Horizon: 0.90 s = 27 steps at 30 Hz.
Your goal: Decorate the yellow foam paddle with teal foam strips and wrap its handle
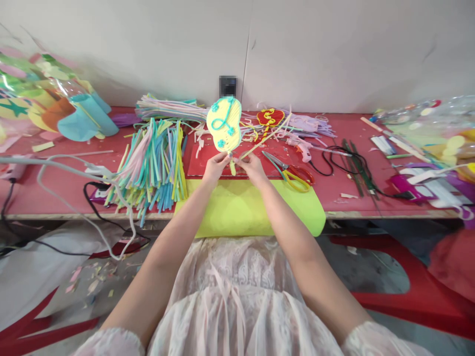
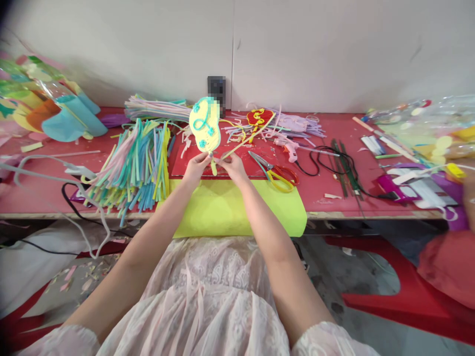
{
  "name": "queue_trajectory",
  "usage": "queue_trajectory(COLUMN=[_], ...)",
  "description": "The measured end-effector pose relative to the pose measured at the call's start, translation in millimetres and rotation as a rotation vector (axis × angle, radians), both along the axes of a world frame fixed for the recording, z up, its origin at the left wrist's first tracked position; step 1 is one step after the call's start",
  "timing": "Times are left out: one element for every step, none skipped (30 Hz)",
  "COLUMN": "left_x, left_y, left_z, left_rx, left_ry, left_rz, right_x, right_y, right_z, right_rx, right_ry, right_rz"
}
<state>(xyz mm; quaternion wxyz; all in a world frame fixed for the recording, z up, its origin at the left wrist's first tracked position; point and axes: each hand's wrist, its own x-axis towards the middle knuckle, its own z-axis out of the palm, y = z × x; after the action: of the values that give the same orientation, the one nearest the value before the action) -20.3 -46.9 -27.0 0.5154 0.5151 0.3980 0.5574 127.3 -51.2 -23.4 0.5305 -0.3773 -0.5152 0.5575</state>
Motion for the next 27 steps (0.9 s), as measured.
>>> queue_trajectory(left_x=[0.2,0.4,0.8,1.1,1.3,1.5,1.5,1.5,1.5,1.5,1.4,1.5,1.6,1.7,1.8,2.0,2.1,2.1,2.1,2.1,2.1,2.2,2.2,2.3,2.4,2.4,2.5], left_y=[-0.3,-0.8,-1.3,-1.9,-2.4,-2.9,-3.3,-3.7,-3.9,-4.0,-4.1,-4.1,-4.0,-3.9,-3.7,-3.6,-3.5,-3.6,-3.8,-4.1,-4.6,-5.2,-6.0,-6.8,-7.5,-8.0,-8.3], left_z=[0.1,0.3,0.6,1.0,1.4,1.8,2.2,2.6,2.9,3.2,3.4,3.6,3.6,3.5,3.4,3.2,3.0,2.9,3.0,3.3,3.8,4.5,5.6,6.7,8.0,9.2,10.1], left_rx=[-0.01,-0.02,-0.033,-0.049,-0.066,-0.082,-0.094,-0.1,-0.101,-0.098,-0.093,-0.089,-0.086,-0.083,-0.08,-0.076,-0.069,-0.061,-0.053,-0.045,-0.037,-0.03,-0.022,-0.014,-0.003,0.011,0.027], left_ry=[-0.014,-0.032,-0.051,-0.069,-0.084,-0.093,-0.095,-0.091,-0.084,-0.079,-0.073,-0.069,-0.067,-0.067,-0.066,-0.063,-0.06,-0.055,-0.047,-0.037,-0.024,-0.01,0.002,0.014,0.024,0.031,0.034], left_rz=[-0.013,-0.029,-0.047,-0.064,-0.08,-0.094,-0.104,-0.108,-0.108,-0.105,-0.098,-0.089,-0.08,-0.07,-0.063,-0.059,-0.056,-0.054,-0.053,-0.05,-0.049,-0.05,-0.052,-0.054,-0.054,-0.053,-0.052], right_x=[-0.3,-0.6,-0.9,-1.1,-1.3,-1.4,-1.6,-1.7,-1.9,-2.0,-2.2,-2.4,-2.5,-2.7,-2.8,-2.8,-2.7,-2.5,-2.3,-2.0,-1.6,-1.3,-1.1,-0.9,-0.9,-1.1,-1.5], right_y=[-0.5,-1.0,-1.4,-1.7,-2.0,-2.1,-2.2,-2.2,-2.2,-2.3,-2.5,-2.7,-3.1,-3.5,-4.0,-4.4,-4.7,-4.9,-5.0,-4.9,-4.7,-4.5,-4.2,-3.9,-3.7,-3.5,-3.4], right_z=[0.8,1.6,2.4,3.0,3.5,3.8,4.0,4.2,4.3,4.4,4.6,4.9,5.3,5.6,6.0,6.3,6.4,6.5,6.4,6.2,6.0,5.7,5.5,5.3,5.2,5.1,5.0], right_rx=[-0.004,-0.007,-0.01,-0.012,-0.016,-0.022,-0.029,-0.035,-0.041,-0.044,-0.045,-0.047,-0.049,-0.051,-0.056,-0.06,-0.065,-0.07,-0.073,-0.074,-0.072,-0.067,-0.06,-0.052,-0.043,-0.036,-0.026], right_ry=[0.006,0.014,0.024,0.032,0.04,0.045,0.047,0.047,0.046,0.046,0.046,0.046,0.046,0.049,0.052,0.056,0.06,0.063,0.064,0.065,0.064,0.062,0.058,0.052,0.044,0.036,0.03], right_rz=[0.002,0.004,0.006,0.007,0.007,0.006,0.005,0.003,0.002,0.0,-0.002,-0.004,-0.005,-0.007,-0.006,-0.003,0.002,0.008,0.011,0.011,0.008,0.002,-0.004,-0.009,-0.011,-0.011,-0.009])
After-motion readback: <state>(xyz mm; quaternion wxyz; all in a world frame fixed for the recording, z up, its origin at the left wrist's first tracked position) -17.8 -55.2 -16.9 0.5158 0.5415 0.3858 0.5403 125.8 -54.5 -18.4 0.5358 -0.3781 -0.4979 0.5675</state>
